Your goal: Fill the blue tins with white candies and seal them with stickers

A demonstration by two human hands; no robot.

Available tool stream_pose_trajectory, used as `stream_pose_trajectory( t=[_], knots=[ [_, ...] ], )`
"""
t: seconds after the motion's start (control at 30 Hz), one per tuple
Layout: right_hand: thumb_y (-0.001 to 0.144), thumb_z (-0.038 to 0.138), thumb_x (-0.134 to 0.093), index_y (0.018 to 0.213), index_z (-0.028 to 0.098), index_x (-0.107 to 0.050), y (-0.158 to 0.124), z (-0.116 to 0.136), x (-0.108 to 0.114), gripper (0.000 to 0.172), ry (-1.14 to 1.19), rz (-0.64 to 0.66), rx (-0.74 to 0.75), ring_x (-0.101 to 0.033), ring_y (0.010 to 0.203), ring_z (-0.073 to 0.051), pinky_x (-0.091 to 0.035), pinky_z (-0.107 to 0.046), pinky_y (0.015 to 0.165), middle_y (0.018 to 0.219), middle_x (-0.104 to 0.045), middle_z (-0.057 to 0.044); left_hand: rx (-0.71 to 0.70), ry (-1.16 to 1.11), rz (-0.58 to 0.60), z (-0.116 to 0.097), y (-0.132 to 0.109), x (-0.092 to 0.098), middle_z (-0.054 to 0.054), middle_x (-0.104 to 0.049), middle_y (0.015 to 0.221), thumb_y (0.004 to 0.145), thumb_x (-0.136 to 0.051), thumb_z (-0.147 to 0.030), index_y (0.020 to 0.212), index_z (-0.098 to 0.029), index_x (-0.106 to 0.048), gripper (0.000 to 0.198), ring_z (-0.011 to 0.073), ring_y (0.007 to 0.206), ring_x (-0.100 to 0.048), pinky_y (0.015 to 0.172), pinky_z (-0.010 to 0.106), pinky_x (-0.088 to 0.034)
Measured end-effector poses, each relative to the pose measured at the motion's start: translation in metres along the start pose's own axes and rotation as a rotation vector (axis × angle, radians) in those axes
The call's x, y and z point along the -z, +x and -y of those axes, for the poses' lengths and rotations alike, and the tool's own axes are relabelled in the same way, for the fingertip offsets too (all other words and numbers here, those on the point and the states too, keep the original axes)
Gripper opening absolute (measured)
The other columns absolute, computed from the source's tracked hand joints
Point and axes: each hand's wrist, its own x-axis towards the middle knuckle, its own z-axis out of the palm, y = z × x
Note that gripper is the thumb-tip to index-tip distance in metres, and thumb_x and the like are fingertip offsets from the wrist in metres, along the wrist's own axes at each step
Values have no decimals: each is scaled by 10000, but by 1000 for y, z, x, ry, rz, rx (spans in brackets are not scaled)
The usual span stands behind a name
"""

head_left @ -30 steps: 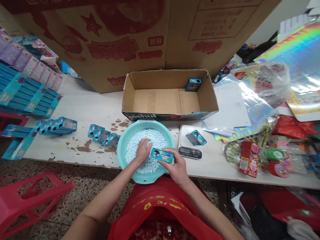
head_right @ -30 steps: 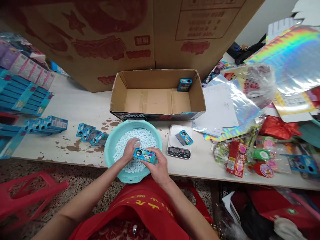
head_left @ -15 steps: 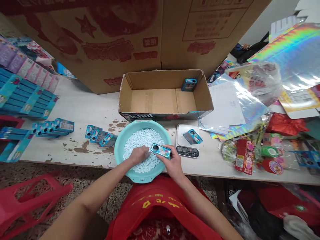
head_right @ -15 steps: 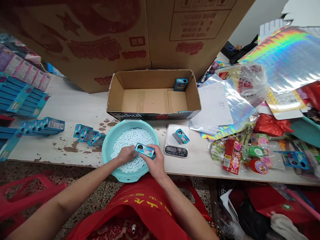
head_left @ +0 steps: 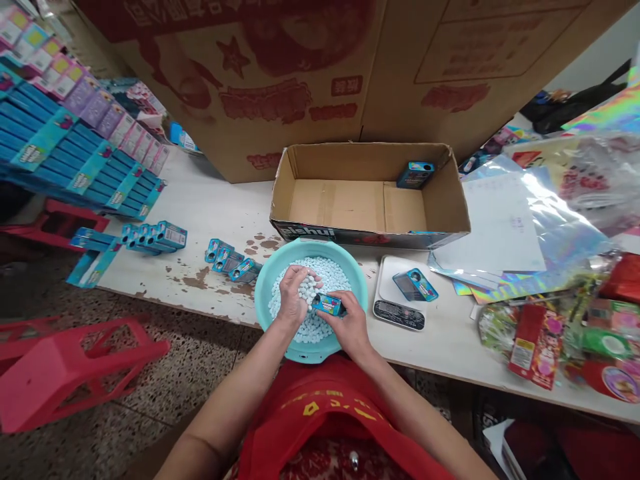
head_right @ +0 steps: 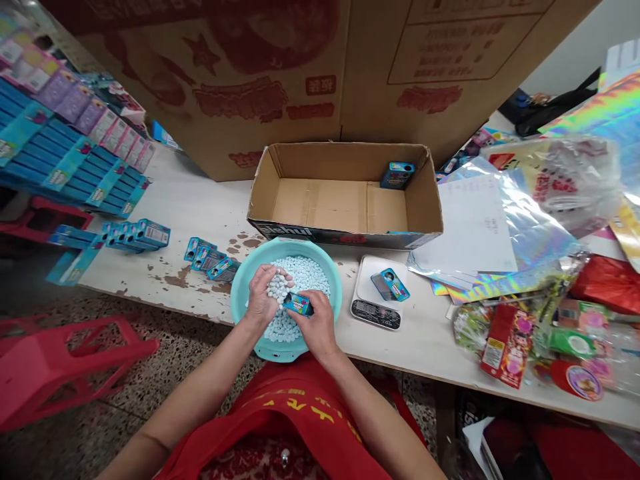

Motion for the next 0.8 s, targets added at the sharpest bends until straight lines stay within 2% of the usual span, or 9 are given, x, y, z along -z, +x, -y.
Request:
stream_pose_trajectory(
  t=[0.13,0.27,0.37,0.5,0.63,0.8],
  knots=[
    [723,316,-725,956,239,-636,2,9,2,261,-3,30,28,-601,917,-216,-485,-357,822,935,-637,-40,-111,14,-61,-2,-1,-6,-49,-522,619,706,-673,-359,716,-180,-467,273,84,533,-542,566,234,-495],
    [731,323,-714,946,230,-637,5,12,2,247,-14,37,11,-602,903,-217,-484,-357,813,921,-633,-44,-127,63,-78,-1,-1,-7,-83,-478,563,695,-694,-342,768,-195,-465,282,54,456,-461,538,208,-480],
    [735,328,-706,946,220,-637,7,11,2,247,-11,41,-5,-602,890,-213,-484,-349,800,911,-628,-45,-142,77,-95,2,1,-7,-74,-489,576,685,-704,-338,774,-191,-472,288,68,492,-498,513,194,-461],
    [739,343,-698,937,221,-637,8,10,4,240,6,19,-26,-596,885,-210,-477,-342,795,902,-621,-39,-140,96,-70,5,2,-10,-28,-580,700,693,-701,-363,775,-181,-484,295,95,535,-571,477,205,-441],
    [730,348,-706,940,221,-634,8,10,6,255,35,12,-60,-587,881,-202,-469,-332,793,898,-607,-29,-165,109,-31,5,2,-14,-54,-513,574,743,-671,-386,721,-171,-486,285,71,467,-514,486,199,-422],
    [715,355,-718,934,223,-636,8,10,8,268,60,4,-69,-583,877,-201,-461,-326,785,889,-599,-22,-162,119,-34,6,4,-17,-65,-471,507,728,-692,-401,690,-173,-485,310,66,438,-472,451,190,-379]
  ],
)
